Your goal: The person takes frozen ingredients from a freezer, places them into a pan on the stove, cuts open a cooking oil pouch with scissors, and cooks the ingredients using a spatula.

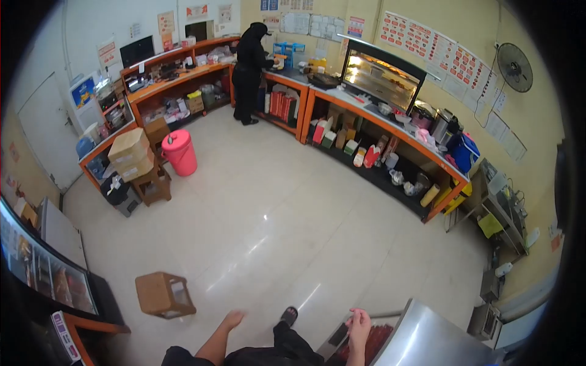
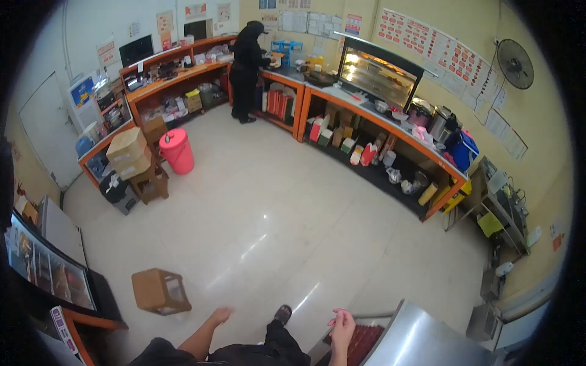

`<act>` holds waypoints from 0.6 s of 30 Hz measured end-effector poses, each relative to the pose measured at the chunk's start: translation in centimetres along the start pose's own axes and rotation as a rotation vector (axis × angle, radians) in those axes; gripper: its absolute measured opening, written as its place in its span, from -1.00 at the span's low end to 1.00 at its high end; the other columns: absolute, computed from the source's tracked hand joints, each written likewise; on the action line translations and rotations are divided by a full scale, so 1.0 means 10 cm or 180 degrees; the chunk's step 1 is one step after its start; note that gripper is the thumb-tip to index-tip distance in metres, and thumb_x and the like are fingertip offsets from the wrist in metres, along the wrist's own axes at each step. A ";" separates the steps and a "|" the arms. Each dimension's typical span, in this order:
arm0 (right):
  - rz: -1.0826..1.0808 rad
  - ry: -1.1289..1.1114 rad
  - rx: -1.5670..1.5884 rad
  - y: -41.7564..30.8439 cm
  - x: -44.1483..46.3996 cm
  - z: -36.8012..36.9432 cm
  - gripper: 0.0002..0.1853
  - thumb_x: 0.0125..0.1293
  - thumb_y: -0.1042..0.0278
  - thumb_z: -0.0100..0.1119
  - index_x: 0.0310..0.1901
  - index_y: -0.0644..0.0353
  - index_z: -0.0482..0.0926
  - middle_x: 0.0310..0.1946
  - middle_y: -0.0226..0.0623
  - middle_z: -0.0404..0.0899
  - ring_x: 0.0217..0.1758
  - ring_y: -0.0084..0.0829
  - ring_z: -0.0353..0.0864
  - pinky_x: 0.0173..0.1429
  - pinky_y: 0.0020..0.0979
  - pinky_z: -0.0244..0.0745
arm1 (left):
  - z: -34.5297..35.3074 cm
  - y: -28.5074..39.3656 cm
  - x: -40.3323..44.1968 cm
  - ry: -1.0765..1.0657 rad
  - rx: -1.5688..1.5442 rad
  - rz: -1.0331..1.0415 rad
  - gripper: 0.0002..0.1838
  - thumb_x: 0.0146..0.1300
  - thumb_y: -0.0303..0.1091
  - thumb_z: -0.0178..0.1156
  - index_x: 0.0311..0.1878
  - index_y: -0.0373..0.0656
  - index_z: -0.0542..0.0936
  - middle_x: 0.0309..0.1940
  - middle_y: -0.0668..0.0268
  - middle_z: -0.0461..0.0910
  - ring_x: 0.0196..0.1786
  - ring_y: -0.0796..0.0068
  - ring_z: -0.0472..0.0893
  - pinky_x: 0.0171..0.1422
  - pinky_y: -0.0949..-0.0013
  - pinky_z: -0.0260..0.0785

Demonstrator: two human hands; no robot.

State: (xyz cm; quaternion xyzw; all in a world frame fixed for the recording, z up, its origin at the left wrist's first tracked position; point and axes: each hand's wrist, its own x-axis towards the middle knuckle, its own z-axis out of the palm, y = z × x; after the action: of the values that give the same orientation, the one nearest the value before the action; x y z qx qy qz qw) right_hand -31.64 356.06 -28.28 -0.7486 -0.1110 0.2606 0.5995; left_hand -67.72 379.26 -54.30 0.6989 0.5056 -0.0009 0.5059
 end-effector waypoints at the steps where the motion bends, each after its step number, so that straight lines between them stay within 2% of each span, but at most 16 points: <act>1: 0.0015 -0.0067 0.0015 -0.16 0.35 0.08 -0.72 0.52 0.21 -0.03 -0.18 0.22 0.59 -0.60 -0.43 0.49 -0.75 -0.71 0.25 -0.71 -0.62 0.07 | 0.13 -0.77 0.20 -0.1073 0.0331 -0.1115 -0.55 0.40 0.04 -0.02 -0.33 -0.14 0.63 -0.62 0.20 0.52 -0.52 0.31 0.54 -0.38 0.13 0.39; 2: 0.0061 -0.0100 0.0075 -0.28 0.65 0.19 -0.69 0.53 0.17 -0.04 -0.21 0.21 0.61 -0.63 -0.44 0.47 -0.76 -0.72 0.21 -0.69 -0.62 0.04 | 0.06 -0.91 -0.09 -0.1484 0.0771 -0.1200 -0.64 0.38 -0.06 0.02 -0.23 -0.17 0.61 -0.50 0.17 0.55 -0.44 0.29 0.56 -0.34 0.15 0.41; 3: -0.0111 -0.0231 0.0108 -0.42 0.97 0.27 -0.67 0.53 0.16 -0.05 -0.22 0.20 0.62 -0.64 -0.46 0.46 -0.74 -0.72 0.21 -0.66 -0.61 0.05 | -0.10 -0.90 -0.45 -0.1446 0.0889 -0.1006 -0.71 0.36 -0.17 0.05 -0.13 -0.19 0.60 -0.39 0.14 0.58 -0.36 0.27 0.59 -0.30 0.17 0.43; 5: -0.0473 -0.0457 0.0115 -0.76 1.63 0.37 -0.64 0.53 0.13 -0.06 -0.24 0.19 0.64 -0.65 -0.49 0.43 -0.70 -0.72 0.22 -0.60 -0.61 0.07 | -0.37 -0.73 -0.85 -0.0809 0.0694 -0.0598 -0.71 0.33 -0.39 0.12 0.08 -0.24 0.56 -0.16 0.09 0.65 -0.19 0.24 0.63 -0.23 0.21 0.46; 7: -0.0722 -0.0631 0.0109 -1.07 2.22 0.53 -0.71 0.50 0.21 0.00 -0.22 0.21 0.66 -0.60 -0.51 0.44 -0.57 -0.73 0.31 -0.49 -0.61 0.18 | -0.28 -0.38 -0.75 0.1000 -0.1372 -0.0755 -0.76 0.31 -0.51 0.10 0.02 -0.24 0.59 -0.52 0.26 0.55 -0.50 0.39 0.52 -0.42 0.29 0.36; 10: -0.1335 -0.0897 0.0035 -1.50 3.03 0.89 -0.79 0.46 0.32 0.05 -0.17 0.22 0.66 -0.54 -0.54 0.46 -0.52 -0.71 0.32 -0.43 -0.61 0.23 | -0.40 -0.31 -0.16 0.1303 0.0732 0.0857 -0.75 0.38 -0.42 0.08 0.05 -0.29 0.56 -0.60 0.31 0.42 -0.54 0.47 0.41 -0.40 0.31 0.33; 13: -0.1126 -0.1231 -0.0218 -1.81 3.84 1.13 -0.84 0.44 0.37 0.09 -0.15 0.20 0.65 -0.49 -0.53 0.50 -0.49 -0.71 0.35 -0.38 -0.62 0.27 | -0.34 0.00 0.57 0.0711 -0.0016 -0.0654 -0.63 0.48 -0.23 0.00 0.18 -0.29 0.50 -0.35 0.26 0.48 -0.31 0.51 0.45 -0.18 0.33 0.38; 17: -0.0801 -0.1279 0.0020 -1.89 5.04 1.44 -0.83 0.44 0.36 0.09 -0.08 0.19 0.62 -0.45 -0.47 0.55 -0.46 -0.67 0.42 -0.34 -0.60 0.35 | -0.30 0.64 2.24 0.0189 -0.0984 -0.1123 -0.53 0.48 -0.02 -0.01 0.25 -0.15 0.49 -0.03 0.18 0.57 -0.22 0.49 0.49 -0.13 0.42 0.40; 18: -0.0663 -0.1242 0.0163 -1.90 5.33 1.49 -0.83 0.43 0.36 0.09 -0.06 0.19 0.61 -0.44 -0.46 0.56 -0.45 -0.67 0.43 -0.33 -0.59 0.37 | -0.25 1.06 2.47 0.0625 -0.1556 -0.1032 -0.56 0.46 -0.09 -0.02 0.24 -0.15 0.50 -0.08 0.17 0.64 -0.37 0.46 0.48 -0.28 0.40 0.41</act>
State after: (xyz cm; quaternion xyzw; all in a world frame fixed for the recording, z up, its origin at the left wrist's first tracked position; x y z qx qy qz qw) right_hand 8.06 398.98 -25.97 -0.6530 -0.2949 0.3400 0.6092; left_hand -49.38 398.73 -58.25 0.4635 0.6422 0.1076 0.6010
